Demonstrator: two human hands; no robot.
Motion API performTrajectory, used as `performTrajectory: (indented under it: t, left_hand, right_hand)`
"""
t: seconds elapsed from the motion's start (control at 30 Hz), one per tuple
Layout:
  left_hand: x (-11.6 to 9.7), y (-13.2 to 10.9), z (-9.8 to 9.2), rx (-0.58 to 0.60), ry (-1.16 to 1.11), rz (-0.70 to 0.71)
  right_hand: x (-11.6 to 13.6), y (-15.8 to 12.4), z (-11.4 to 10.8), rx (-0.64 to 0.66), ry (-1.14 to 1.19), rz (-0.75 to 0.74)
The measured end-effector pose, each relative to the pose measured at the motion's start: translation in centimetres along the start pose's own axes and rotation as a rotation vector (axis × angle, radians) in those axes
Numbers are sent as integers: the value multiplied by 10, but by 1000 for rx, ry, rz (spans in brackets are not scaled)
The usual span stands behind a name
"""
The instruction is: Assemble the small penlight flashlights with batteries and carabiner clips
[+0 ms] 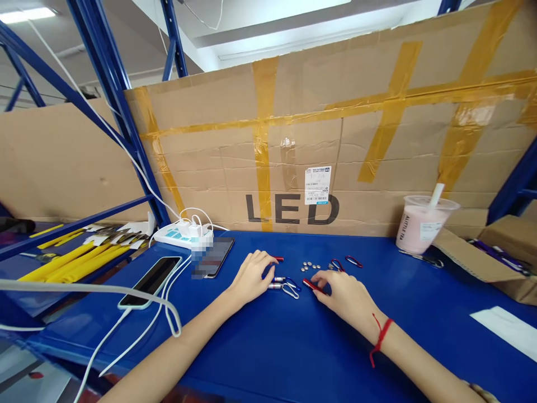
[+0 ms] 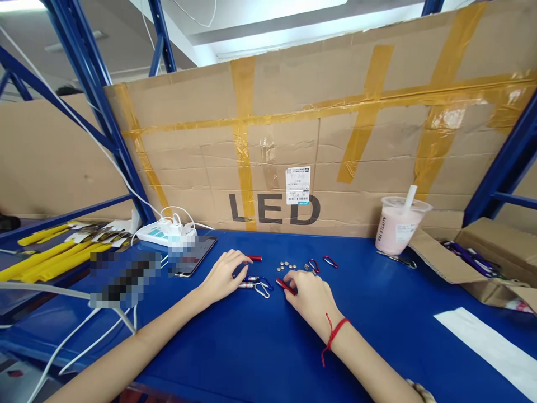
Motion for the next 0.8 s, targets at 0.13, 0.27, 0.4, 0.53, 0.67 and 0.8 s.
performTrajectory:
  t: [0.13,0.27,0.4,0.53,0.67,0.8]
  left_hand:
    - [-3,-2,-10,-70,4,45]
    - [-21,-7,-24,-169,28,213]
    - [-63,-25,-46,-300,83,489]
    - [-115,-76,-65,-421,155,670]
    - [-124,-146,-43,-294,33,413]
    - [-78,-223,13,-84,-163,-159]
  right_hand:
    - [0,-2,-6,-49,9,9]
    - [9,-7,-19,-143,108,-40]
    - [24,-15,-34,-254,335,-139]
    - [24,-23,-53,-416,463,-206]
    - [13,-26,-66,-524,487,-221]
    - [10,-35,-82,-645,434,-278]
Point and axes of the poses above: each hand's wrist, its own y-axis towards the middle knuckle, its own z-axis out of the palm, x = y × z, the point moved 10 cm from there along y, towards the middle knuckle, and after that the axes turned 10 degrees about -y, right-handed, at the moved point
